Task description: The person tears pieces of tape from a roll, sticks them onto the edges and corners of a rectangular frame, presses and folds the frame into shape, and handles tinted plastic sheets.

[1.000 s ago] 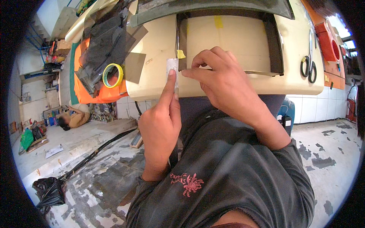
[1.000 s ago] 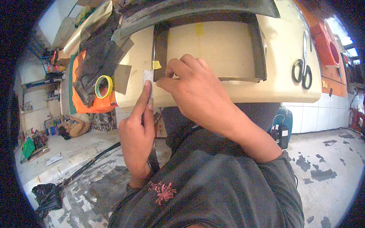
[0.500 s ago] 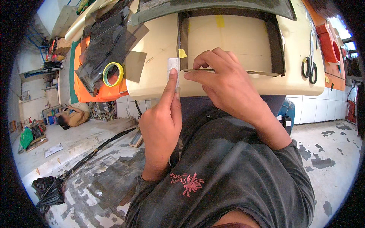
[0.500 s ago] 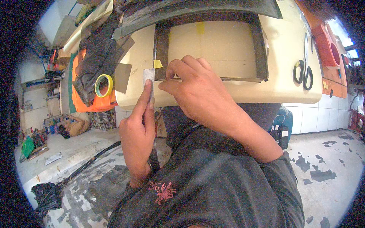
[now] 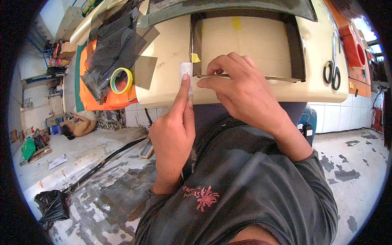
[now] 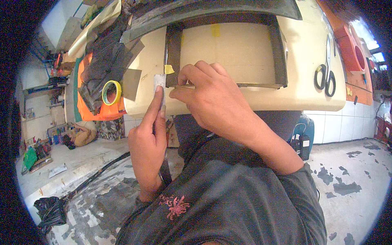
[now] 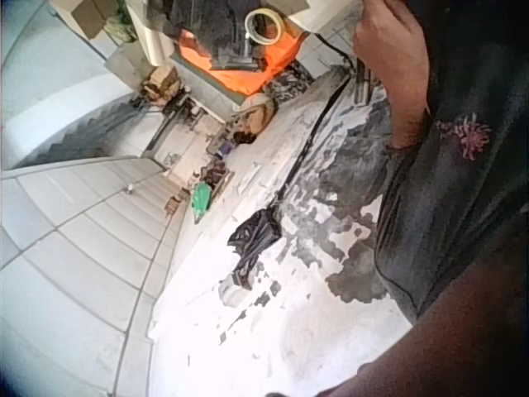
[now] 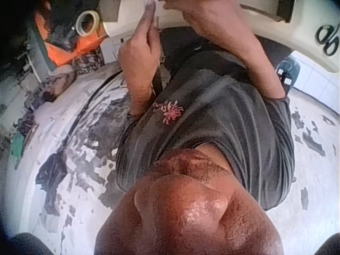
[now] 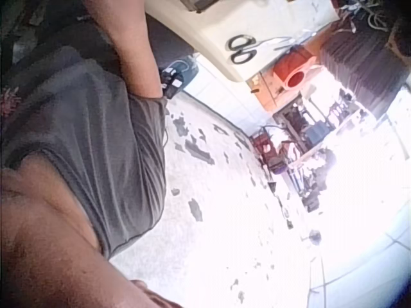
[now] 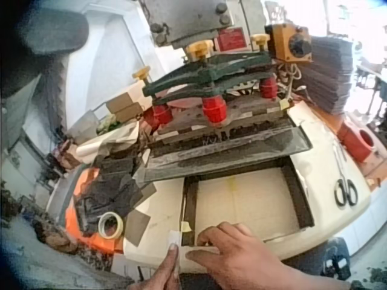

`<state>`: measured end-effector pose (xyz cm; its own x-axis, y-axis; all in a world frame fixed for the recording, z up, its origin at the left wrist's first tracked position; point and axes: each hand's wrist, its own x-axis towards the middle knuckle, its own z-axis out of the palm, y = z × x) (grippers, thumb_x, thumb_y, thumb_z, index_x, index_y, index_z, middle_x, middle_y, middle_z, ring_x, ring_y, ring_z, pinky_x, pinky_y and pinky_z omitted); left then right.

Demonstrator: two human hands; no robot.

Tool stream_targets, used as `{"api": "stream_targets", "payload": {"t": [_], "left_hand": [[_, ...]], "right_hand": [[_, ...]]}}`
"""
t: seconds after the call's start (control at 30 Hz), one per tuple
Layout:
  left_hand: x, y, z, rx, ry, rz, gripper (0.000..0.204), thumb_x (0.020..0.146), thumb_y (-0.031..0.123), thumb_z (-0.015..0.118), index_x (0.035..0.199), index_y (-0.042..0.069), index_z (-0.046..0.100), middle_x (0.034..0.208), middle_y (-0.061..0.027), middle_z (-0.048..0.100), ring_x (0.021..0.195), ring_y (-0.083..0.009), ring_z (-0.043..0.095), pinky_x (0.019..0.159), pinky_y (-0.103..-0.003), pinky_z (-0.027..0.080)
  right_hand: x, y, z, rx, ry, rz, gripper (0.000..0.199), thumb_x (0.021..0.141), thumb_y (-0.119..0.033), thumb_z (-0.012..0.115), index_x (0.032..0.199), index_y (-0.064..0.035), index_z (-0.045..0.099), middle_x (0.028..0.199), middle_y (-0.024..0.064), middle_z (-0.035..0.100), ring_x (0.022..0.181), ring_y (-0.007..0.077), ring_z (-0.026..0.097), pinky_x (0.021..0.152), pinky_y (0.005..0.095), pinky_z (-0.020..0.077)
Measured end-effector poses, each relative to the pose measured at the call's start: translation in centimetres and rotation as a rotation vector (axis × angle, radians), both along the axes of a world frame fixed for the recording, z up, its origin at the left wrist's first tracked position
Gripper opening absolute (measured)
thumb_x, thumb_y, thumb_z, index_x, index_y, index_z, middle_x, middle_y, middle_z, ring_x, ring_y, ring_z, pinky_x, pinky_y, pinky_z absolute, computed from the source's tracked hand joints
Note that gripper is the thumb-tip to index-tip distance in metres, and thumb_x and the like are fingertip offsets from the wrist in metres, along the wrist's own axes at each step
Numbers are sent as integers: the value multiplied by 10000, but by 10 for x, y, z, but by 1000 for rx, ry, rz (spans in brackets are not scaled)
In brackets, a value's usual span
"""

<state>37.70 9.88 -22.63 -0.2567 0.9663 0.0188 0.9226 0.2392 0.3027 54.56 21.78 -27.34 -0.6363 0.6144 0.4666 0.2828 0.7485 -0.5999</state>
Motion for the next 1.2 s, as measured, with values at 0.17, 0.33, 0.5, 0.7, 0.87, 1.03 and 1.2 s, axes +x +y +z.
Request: {"api": "stream_targets", "payload": {"t": [0.17,0.33,0.5,0.7,0.87,1.03,1.2], "left_hand": [[1,1,0,16,-2,-2,555,1055,168,617,1597,262,547,702,-196,669,629,-413,693,592,-528,530],[1,1,2,-3,12,4,559,1050,162,620,1596,259,548,707,-198,673,634,-419,693,595,-530,532],[1,1,2,8,12,0,553,1050,164,622,1592,255,554,703,-199,670,633,-419,693,594,-529,531],[5,2,3,11,10,11,548,1053,170,623,1590,257,557,694,-203,662,629,-423,690,591,-528,528],[7,2,4,15,18,11,540,1057,177,621,1588,262,560,693,-206,656,626,-424,687,589,-526,525],[12,2,7,3,40,13,533,1058,180,619,1583,257,567,698,-205,659,624,-424,684,591,-525,526],[15,2,9,16,33,0,532,1058,182,618,1583,252,568,700,-205,660,625,-420,684,592,-523,527]], "right_hand": [[0,0,-2,3,14,-4,254,841,-97,681,1062,-98,807,1110,93,663,1087,288,624,934,434,481],[-1,0,0,-17,15,-3,255,841,-91,684,1065,-98,806,1102,93,662,1085,287,625,937,434,481],[0,0,2,-19,15,-5,258,838,-84,685,1065,-99,808,1096,91,663,1080,288,625,938,432,482],[0,2,4,-25,51,-21,312,833,-2,694,1126,-73,772,1073,98,664,1040,312,644,897,448,499],[-9,6,11,-234,86,-224,117,935,-36,680,1048,-19,706,1027,191,669,950,419,660,841,502,539],[-15,18,6,-121,-9,-227,114,975,-105,662,996,4,690,976,207,667,938,433,662,834,516,542],[-23,38,1,-160,-143,-171,212,1018,-175,618,1007,19,703,1000,239,682,943,475,658,842,544,536]]}}
